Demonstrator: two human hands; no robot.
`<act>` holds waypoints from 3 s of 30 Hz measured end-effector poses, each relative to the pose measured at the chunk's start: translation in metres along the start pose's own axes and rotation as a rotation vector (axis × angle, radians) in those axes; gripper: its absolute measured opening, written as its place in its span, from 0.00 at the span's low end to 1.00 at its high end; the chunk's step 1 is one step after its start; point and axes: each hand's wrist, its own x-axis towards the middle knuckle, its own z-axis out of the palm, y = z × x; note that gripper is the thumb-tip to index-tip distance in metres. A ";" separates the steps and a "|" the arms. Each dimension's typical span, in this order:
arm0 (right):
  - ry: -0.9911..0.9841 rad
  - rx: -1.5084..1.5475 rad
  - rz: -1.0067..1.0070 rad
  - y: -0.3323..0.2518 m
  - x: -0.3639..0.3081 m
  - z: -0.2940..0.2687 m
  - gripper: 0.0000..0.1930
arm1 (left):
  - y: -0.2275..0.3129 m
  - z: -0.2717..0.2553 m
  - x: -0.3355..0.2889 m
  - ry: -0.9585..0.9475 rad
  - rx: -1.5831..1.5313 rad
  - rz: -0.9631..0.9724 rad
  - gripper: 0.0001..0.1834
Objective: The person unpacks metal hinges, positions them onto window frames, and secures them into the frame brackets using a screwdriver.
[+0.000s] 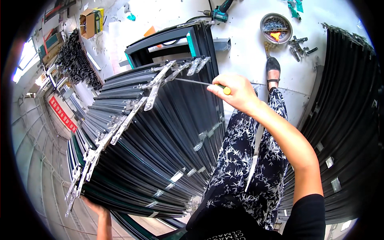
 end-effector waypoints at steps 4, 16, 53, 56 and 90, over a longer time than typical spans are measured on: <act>0.113 -0.019 0.009 0.002 -0.007 -0.002 0.15 | 0.002 0.006 -0.002 0.095 -0.029 -0.054 0.39; 0.029 0.017 0.057 -0.024 0.034 -0.056 0.14 | -0.003 -0.003 0.000 0.176 0.033 0.007 0.37; -0.118 0.010 0.017 0.003 -0.003 -0.038 0.17 | 0.000 0.016 -0.001 0.268 0.041 -0.001 0.39; 0.009 -0.005 -0.168 0.012 0.015 -0.010 0.15 | 0.004 0.029 -0.005 0.333 0.018 0.014 0.39; -0.027 -0.005 -0.044 -0.024 0.019 -0.117 0.08 | 0.018 0.047 -0.018 0.407 -0.063 -0.007 0.38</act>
